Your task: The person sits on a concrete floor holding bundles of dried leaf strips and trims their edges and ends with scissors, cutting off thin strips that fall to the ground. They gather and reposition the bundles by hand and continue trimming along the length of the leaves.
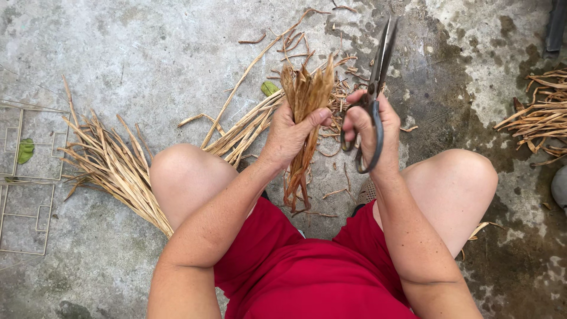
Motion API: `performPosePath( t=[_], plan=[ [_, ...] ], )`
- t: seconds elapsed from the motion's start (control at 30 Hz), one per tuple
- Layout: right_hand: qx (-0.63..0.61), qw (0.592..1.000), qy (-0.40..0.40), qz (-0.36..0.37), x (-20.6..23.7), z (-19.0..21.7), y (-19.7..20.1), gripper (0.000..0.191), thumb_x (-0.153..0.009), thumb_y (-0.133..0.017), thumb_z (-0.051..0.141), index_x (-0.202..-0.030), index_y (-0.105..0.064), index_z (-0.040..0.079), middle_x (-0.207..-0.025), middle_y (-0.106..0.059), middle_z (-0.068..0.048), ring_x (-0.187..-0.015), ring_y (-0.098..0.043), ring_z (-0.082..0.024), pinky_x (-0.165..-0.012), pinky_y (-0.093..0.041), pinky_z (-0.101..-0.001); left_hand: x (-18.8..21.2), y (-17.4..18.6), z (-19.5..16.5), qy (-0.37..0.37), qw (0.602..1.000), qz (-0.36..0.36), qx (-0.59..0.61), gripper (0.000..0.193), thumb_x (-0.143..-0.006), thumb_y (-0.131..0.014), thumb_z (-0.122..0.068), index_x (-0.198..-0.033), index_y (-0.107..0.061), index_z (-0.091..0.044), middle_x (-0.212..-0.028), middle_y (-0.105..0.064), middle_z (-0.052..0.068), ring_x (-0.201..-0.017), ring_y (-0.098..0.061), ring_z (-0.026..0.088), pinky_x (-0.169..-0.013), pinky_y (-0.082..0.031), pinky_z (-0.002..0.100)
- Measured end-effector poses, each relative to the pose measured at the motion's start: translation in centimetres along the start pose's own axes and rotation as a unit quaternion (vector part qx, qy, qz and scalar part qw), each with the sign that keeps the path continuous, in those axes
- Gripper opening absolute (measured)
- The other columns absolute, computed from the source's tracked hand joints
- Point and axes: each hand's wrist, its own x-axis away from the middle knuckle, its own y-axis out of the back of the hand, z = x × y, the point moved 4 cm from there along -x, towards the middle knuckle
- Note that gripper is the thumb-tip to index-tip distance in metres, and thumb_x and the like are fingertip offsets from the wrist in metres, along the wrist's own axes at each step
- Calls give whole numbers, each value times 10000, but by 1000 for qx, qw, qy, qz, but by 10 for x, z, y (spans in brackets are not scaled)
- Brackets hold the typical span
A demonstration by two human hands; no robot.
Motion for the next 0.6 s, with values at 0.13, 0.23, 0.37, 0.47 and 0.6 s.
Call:
performPosePath(
  t=[0.13, 0.23, 0.37, 0.47, 0.6],
  plan=[
    [-31, 992, 66, 98, 8, 1, -17, 636, -856, -896, 294, -1299, -476, 114, -1131, -720, -46, -971, -747, -72, -837, -629, -220, -2, 6, -5, -16, 999, -21, -36, 245, -988, -719, -213, -1135, -661, -26, -948, -745, 41, -839, -702, 108, -735, -594, 272],
    [80, 992, 6, 94, 13, -12, -26, 765, -718, -929, 177, -1330, -480, 84, -1172, -727, -77, -738, -581, -102, -633, -508, -242, -3, 6, -11, -53, 997, -27, -46, 297, -979, -743, -228, -1166, -669, -9, -1010, -759, 45, -911, -724, 108, -818, -611, 272],
    [120, 982, 77, 124, 14, -23, -44, 770, -749, -944, 129, -1367, -492, 43, -1167, -665, -90, -1047, -653, -154, -923, -575, -330, -7, -2, -12, -62, 994, -25, 87, 390, -936, -791, -244, -1209, -618, -25, -1064, -713, 54, -943, -699, 136, -854, -611, 309],
    [114, 985, 10, 131, 3, -33, -38, 643, -800, -900, 135, -1323, -535, 55, -1160, -711, -66, -1058, -706, -153, -948, -606, -335, -11, -9, -15, -73, 993, 14, 96, 392, -970, -803, -269, -1227, -629, -30, -1093, -690, 60, -984, -690, 161, -887, -614, 336],
    [101, 991, 69, 59, -14, -24, -15, 520, -951, -849, 139, -1359, -539, 56, -1241, -694, -83, -1105, -704, -172, -985, -622, -342, -20, -5, -33, -226, 967, 27, -116, 520, -989, -771, -368, -1349, -537, -75, -1227, -652, 35, -1145, -646, 158, -1032, -548, 309]
  ],
)
